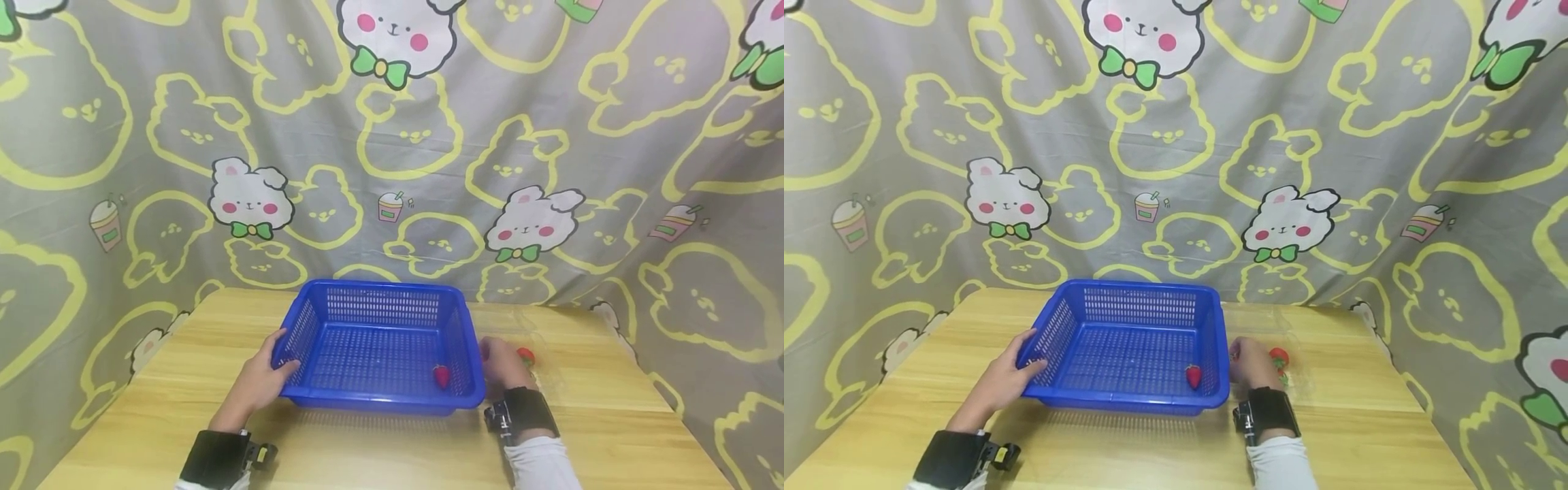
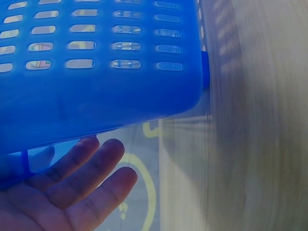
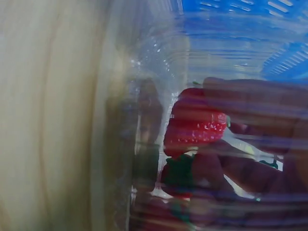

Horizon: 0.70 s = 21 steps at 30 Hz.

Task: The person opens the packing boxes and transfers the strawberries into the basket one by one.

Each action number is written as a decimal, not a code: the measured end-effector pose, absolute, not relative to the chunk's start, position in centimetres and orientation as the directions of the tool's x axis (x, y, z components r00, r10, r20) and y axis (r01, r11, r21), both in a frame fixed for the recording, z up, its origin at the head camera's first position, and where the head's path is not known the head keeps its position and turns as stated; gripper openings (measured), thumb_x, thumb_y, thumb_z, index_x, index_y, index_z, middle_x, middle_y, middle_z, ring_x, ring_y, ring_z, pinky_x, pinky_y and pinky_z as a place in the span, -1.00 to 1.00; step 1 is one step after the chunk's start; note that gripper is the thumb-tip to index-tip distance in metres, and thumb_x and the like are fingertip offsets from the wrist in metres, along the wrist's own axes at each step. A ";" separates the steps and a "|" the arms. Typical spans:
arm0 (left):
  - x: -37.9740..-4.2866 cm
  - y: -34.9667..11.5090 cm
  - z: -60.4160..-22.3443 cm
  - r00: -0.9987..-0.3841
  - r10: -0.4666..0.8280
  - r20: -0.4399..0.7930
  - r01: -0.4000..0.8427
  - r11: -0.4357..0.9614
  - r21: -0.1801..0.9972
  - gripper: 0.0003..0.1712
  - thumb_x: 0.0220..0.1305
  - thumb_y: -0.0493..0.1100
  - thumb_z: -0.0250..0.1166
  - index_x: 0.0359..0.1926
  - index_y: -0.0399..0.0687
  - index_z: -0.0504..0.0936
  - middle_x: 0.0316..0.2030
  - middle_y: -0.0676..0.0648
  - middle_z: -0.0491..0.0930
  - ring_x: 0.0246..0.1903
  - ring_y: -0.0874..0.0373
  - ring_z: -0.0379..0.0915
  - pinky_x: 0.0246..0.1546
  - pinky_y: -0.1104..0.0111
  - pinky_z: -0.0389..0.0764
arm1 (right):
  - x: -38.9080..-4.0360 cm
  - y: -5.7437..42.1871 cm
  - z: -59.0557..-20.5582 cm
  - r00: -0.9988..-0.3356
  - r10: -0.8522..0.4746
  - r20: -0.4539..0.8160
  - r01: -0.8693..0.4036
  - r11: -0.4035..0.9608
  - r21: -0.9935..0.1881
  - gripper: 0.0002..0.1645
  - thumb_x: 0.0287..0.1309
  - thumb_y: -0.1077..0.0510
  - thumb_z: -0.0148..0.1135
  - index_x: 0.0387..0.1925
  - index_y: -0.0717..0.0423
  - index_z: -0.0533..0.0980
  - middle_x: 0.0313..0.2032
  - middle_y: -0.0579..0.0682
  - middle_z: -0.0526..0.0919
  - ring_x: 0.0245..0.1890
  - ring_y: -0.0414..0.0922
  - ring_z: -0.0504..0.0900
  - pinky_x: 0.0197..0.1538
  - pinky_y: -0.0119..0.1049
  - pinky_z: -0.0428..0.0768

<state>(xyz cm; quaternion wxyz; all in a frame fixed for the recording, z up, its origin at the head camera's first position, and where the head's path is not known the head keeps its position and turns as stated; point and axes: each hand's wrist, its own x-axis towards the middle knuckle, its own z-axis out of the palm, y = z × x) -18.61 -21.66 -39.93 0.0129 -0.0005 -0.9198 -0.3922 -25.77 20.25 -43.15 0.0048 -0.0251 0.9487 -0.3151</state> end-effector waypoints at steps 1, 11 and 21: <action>-18.6 -21.7 -39.9 -1.000 -0.009 0.023 0.010 0.693 0.721 -0.24 0.38 -0.13 0.07 0.43 -0.21 -0.10 0.24 -0.63 0.19 0.16 -0.53 0.19 0.09 -0.37 0.28 | -25.8 20.2 -43.1 -0.999 -0.049 0.011 -0.045 0.798 -0.602 -0.86 -0.08 0.29 0.31 -0.44 0.13 0.50 -0.48 0.05 0.57 -0.41 -0.01 0.54 -0.32 -0.06 0.56; -18.8 -21.6 -40.1 -1.000 -0.013 0.027 0.011 0.694 0.720 -0.25 0.38 -0.12 0.07 0.43 -0.20 -0.08 0.24 -0.62 0.19 0.16 -0.53 0.19 0.09 -0.38 0.29 | -25.8 20.8 -43.1 -0.998 -0.040 0.055 -0.065 0.788 -0.612 -0.76 -0.09 0.26 0.33 -0.29 0.19 0.52 -0.35 0.12 0.62 -0.31 0.03 0.57 -0.21 0.02 0.58; -18.6 -21.6 -40.3 -0.999 -0.033 0.028 -0.002 0.685 0.729 -0.27 0.38 -0.15 0.08 0.43 -0.18 -0.07 0.25 -0.60 0.20 0.17 -0.52 0.19 0.11 -0.36 0.27 | -25.9 20.7 -43.0 -0.995 -0.017 0.095 -0.074 0.767 -0.638 -0.73 -0.08 0.22 0.32 -0.26 0.19 0.53 -0.19 0.21 0.67 -0.20 0.11 0.62 -0.14 0.08 0.62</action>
